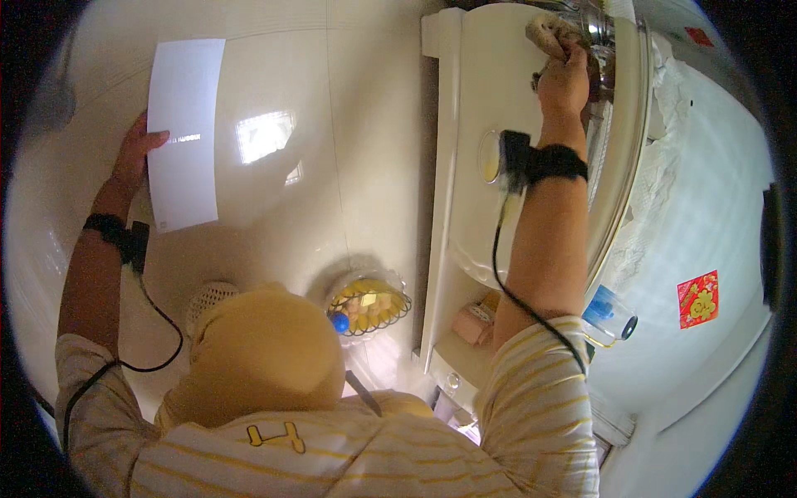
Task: The person wipes the surfaces of a white TV stand with a cloth, opens a drawer to retrieve a package and a box, and continues wiping the exterior and handle of the stand.
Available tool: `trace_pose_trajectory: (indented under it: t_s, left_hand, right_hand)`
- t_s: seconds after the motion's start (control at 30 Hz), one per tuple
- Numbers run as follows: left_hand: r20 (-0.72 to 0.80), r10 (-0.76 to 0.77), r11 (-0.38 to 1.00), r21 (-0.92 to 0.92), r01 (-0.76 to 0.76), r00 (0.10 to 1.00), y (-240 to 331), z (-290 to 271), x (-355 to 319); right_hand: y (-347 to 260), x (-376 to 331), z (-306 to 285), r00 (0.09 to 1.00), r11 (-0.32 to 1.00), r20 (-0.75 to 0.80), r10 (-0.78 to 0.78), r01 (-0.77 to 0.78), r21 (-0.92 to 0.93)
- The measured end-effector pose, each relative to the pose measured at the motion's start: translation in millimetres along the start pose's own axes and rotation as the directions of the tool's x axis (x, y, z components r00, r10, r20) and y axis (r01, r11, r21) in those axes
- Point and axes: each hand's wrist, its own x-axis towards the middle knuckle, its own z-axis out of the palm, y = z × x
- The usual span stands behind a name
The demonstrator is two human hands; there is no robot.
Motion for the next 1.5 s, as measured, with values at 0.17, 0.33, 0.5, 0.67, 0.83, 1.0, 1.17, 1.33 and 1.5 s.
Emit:
trace_pose_trajectory:
  t_s: [0.17, 0.33, 0.5, 0.67, 0.83, 1.0, 1.17, 1.33, 1.5]
  left_hand:
    - [0.325, 0.404, 0.906, -0.272, -0.325, 0.855, 33, 27, -11]
    - [-0.004, 0.034, 0.981, -0.191, -0.034, 0.999, 3, 18, 7]
    - [0.032, 0.071, 0.978, -0.2, -0.063, 0.997, 3, 12, 5]
    - [0.104, 0.086, 0.973, -0.221, -0.062, 0.991, 34, 42, -3]
    - [0.286, 0.208, 0.949, -0.29, -0.122, 0.935, 142, 142, -32]
    - [0.553, 0.279, 0.914, -0.404, -0.041, 0.785, 201, 271, -30]
    - [0.695, 0.264, 0.955, -0.287, -0.078, 0.668, 228, 375, -77]
    - [0.76, 0.21, 0.938, -0.333, 0.092, 0.615, 220, 429, -76]
    - [0.692, 0.282, 0.929, -0.37, -0.009, 0.665, 213, 487, -68]
  right_hand:
    - [64, 61, -1, 0.984, 0.994, 0.177, -0.026, 0.045, -0.101]
    - [33, -11, 1, 0.999, 0.994, -0.018, -0.033, 0.03, -0.109]
    - [85, -138, -15, 0.974, 0.995, -0.207, 0.095, -0.089, 0.041]
    - [151, -283, -54, 0.888, 0.887, -0.006, 0.461, -0.461, -0.032]
    - [184, -364, -71, 0.777, 0.786, 0.12, 0.618, -0.608, -0.116]
    - [255, -455, -24, 0.772, 0.702, 0.022, 0.635, -0.589, 0.401]
    - [225, -475, -66, 0.59, 0.105, 0.444, 0.675, -0.672, 0.733]
    - [201, -480, -133, 0.668, -0.014, 0.623, 0.408, -0.677, 0.736]
    - [201, -499, -171, 0.689, 0.132, 0.67, 0.275, -0.718, 0.684]
